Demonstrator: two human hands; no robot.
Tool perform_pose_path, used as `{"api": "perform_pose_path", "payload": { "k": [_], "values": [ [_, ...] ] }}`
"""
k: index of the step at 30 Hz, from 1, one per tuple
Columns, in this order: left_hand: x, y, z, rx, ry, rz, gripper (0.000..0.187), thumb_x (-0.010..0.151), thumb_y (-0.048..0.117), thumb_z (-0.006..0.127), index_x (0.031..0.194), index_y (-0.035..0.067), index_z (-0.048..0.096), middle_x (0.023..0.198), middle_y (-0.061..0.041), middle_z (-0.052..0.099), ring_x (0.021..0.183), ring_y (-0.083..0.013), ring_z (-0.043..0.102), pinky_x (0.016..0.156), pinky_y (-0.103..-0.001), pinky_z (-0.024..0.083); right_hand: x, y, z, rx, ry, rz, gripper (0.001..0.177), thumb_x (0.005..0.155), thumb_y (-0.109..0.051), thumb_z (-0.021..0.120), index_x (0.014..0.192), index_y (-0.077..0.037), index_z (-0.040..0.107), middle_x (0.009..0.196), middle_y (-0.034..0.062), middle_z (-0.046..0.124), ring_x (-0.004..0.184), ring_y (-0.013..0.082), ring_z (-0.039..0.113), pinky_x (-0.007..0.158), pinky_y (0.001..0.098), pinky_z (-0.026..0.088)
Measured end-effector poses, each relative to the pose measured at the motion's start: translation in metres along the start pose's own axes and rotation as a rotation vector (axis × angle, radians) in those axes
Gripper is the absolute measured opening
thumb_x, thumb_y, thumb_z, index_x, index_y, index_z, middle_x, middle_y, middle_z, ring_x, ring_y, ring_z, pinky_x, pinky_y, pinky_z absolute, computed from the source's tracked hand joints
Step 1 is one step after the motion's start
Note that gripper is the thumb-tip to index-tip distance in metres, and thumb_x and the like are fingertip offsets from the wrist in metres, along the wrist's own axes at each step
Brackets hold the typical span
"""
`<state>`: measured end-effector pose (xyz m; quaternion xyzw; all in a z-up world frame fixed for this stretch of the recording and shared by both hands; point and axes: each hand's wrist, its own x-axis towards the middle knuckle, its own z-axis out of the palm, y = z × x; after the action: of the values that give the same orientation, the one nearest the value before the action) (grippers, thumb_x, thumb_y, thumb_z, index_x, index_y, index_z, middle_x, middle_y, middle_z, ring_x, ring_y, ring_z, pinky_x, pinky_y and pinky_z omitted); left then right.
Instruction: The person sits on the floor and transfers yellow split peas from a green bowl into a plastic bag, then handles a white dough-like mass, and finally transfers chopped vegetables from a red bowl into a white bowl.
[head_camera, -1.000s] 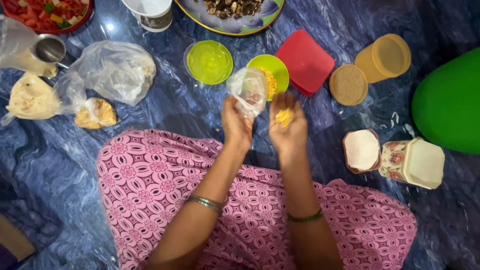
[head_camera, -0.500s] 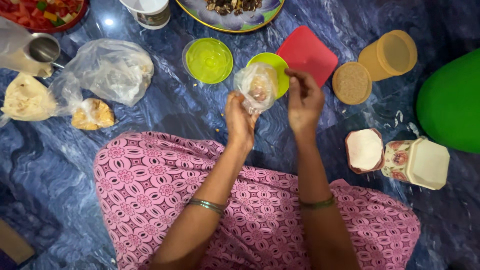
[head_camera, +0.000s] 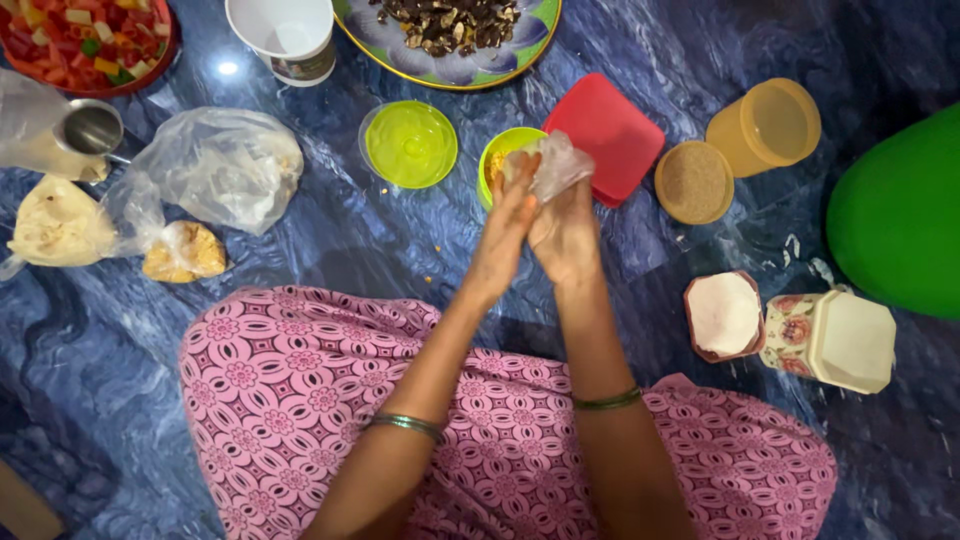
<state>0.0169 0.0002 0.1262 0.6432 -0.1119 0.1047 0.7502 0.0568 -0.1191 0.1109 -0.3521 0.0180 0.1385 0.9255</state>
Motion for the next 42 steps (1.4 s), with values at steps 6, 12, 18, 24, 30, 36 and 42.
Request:
{"api": "perform_pose_path", "payload": {
  "k": [6, 12, 18, 24, 30, 36, 42],
  "values": [
    [-0.008, -0.008, -0.005, 0.010, 0.313, -0.065, 0.039, 0.108, 0.016, 0.048, 0.141, 0.001, 0.063, 0.140, -0.015, 0.067, 0.137, -0.0289, 0.060, 0.121, -0.038, 0.041, 0.009, 0.006, -0.025, 0.444, -0.139, 0.124, 0.057, 0.106, -0.051, 0.046, 0.148, -0.012, 0.053, 0.148, 0.0073, 0.060, 0.138, 0.0266, 0.057, 0.113, 0.0457, 0.049],
    [0.000, -0.020, -0.013, -0.270, 0.518, -0.227, 0.038, 0.104, 0.014, 0.053, 0.139, -0.001, 0.056, 0.122, -0.016, 0.065, 0.113, -0.0214, 0.062, 0.103, -0.032, 0.049, 0.021, 0.008, -0.025, 0.551, -0.013, 0.184, 0.046, 0.109, -0.042, 0.049, 0.141, -0.011, 0.058, 0.142, 0.0094, 0.063, 0.132, 0.0300, 0.061, 0.109, 0.0484, 0.051],
    [-0.005, -0.013, -0.005, 0.138, 0.368, -0.459, 0.049, 0.091, 0.030, 0.074, 0.130, 0.004, 0.059, 0.101, -0.011, 0.075, 0.089, -0.0165, 0.072, 0.079, -0.031, 0.056, 0.013, 0.007, -0.011, 0.422, -0.147, 0.270, 0.056, 0.103, -0.050, 0.046, 0.143, -0.011, 0.056, 0.145, 0.0132, 0.060, 0.127, 0.0355, 0.062, 0.105, 0.0517, 0.050],
    [-0.010, -0.027, -0.006, 0.132, 0.367, -0.445, 0.049, 0.090, 0.021, 0.074, 0.132, 0.004, 0.056, 0.099, -0.012, 0.072, 0.084, -0.0161, 0.069, 0.074, -0.030, 0.056, 0.021, 0.011, -0.017, 0.391, 0.038, 0.252, 0.065, 0.104, -0.059, 0.041, 0.141, -0.008, 0.055, 0.141, 0.0156, 0.061, 0.125, 0.0354, 0.060, 0.106, 0.0505, 0.050],
    [-0.005, -0.035, -0.005, -0.364, 0.383, -0.275, 0.045, 0.093, 0.014, 0.070, 0.135, 0.008, 0.053, 0.109, -0.007, 0.070, 0.097, -0.0132, 0.066, 0.082, -0.026, 0.053, 0.026, 0.008, -0.015, 0.410, 0.066, 0.208, 0.055, 0.108, -0.054, 0.045, 0.139, -0.010, 0.057, 0.140, 0.0132, 0.063, 0.125, 0.0329, 0.061, 0.107, 0.0506, 0.051],
    [0.001, -0.026, -0.018, -0.485, 0.448, -0.518, 0.041, 0.098, 0.038, 0.063, 0.130, 0.013, 0.056, 0.097, 0.001, 0.065, 0.082, -0.0059, 0.060, 0.066, -0.021, 0.049, 0.034, -0.012, 0.006, 0.107, 0.096, 0.167, 0.051, 0.101, -0.056, 0.047, 0.126, -0.014, 0.063, 0.124, 0.0088, 0.070, 0.112, 0.0262, 0.068, 0.100, 0.0488, 0.054],
    [0.000, -0.033, -0.023, -0.550, 0.601, -0.504, 0.031, 0.103, 0.026, 0.063, 0.128, 0.009, 0.058, 0.089, -0.001, 0.060, 0.069, -0.0081, 0.051, 0.057, -0.023, 0.038, 0.054, -0.016, 0.029, -0.691, -0.025, -0.006, 0.043, 0.110, -0.044, 0.056, 0.114, -0.004, 0.071, 0.107, 0.0066, 0.073, 0.096, 0.0187, 0.067, 0.087, 0.0346, 0.052]
  ]
}}
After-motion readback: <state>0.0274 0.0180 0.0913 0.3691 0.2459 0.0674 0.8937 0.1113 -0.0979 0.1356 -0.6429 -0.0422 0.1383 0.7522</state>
